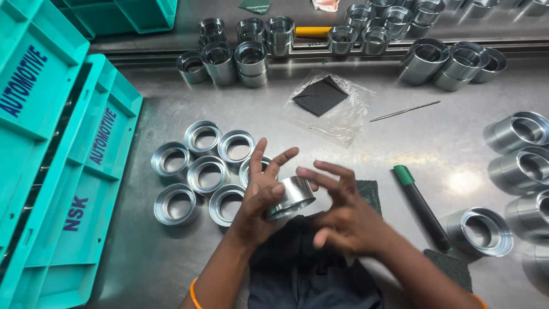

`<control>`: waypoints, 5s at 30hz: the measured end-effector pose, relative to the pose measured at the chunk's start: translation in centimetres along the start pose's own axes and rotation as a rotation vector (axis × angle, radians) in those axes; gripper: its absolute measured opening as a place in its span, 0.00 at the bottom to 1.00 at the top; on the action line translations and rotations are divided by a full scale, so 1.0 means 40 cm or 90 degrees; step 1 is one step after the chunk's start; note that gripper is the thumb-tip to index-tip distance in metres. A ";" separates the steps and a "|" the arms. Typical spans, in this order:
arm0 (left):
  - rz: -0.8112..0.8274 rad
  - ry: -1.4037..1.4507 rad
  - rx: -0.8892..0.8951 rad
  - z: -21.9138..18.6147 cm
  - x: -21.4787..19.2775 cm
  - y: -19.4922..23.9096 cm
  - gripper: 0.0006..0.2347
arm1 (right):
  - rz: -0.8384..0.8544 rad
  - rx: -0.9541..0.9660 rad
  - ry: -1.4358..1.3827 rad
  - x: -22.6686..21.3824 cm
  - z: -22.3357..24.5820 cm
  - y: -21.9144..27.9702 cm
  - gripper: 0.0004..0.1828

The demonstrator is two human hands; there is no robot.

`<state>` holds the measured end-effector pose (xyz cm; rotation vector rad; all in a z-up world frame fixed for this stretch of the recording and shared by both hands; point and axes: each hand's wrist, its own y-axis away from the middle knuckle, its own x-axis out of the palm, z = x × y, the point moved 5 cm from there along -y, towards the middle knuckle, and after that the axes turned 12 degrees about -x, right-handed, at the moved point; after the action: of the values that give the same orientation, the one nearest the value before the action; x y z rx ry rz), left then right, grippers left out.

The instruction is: Inspecting, deburring with sandpaper, and wiping metal rings before sorting them into plastic bins.

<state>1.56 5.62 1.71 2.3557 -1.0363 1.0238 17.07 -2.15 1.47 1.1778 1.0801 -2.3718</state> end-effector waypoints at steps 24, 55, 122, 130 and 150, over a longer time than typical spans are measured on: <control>-0.538 -1.506 0.229 0.014 -0.024 -0.120 0.16 | -0.239 0.757 0.242 -0.363 -0.344 0.332 0.21; -0.061 -0.625 0.127 0.067 0.129 -0.012 0.14 | -0.228 0.360 -0.420 -0.063 -0.109 0.026 0.19; -0.269 -0.723 0.143 0.053 0.056 -0.022 0.10 | -0.193 -0.013 0.096 -0.074 0.060 -0.045 0.39; -0.287 -0.695 0.086 0.032 0.079 -0.014 0.12 | -0.218 0.039 0.080 -0.082 0.031 -0.025 0.41; -0.241 -0.600 0.133 0.015 0.111 0.000 0.10 | -0.332 0.027 0.005 -0.092 0.014 0.009 0.35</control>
<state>3.89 3.15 4.60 3.1066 -0.6860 -0.1828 19.25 -3.09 4.34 1.0094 1.4961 -2.7795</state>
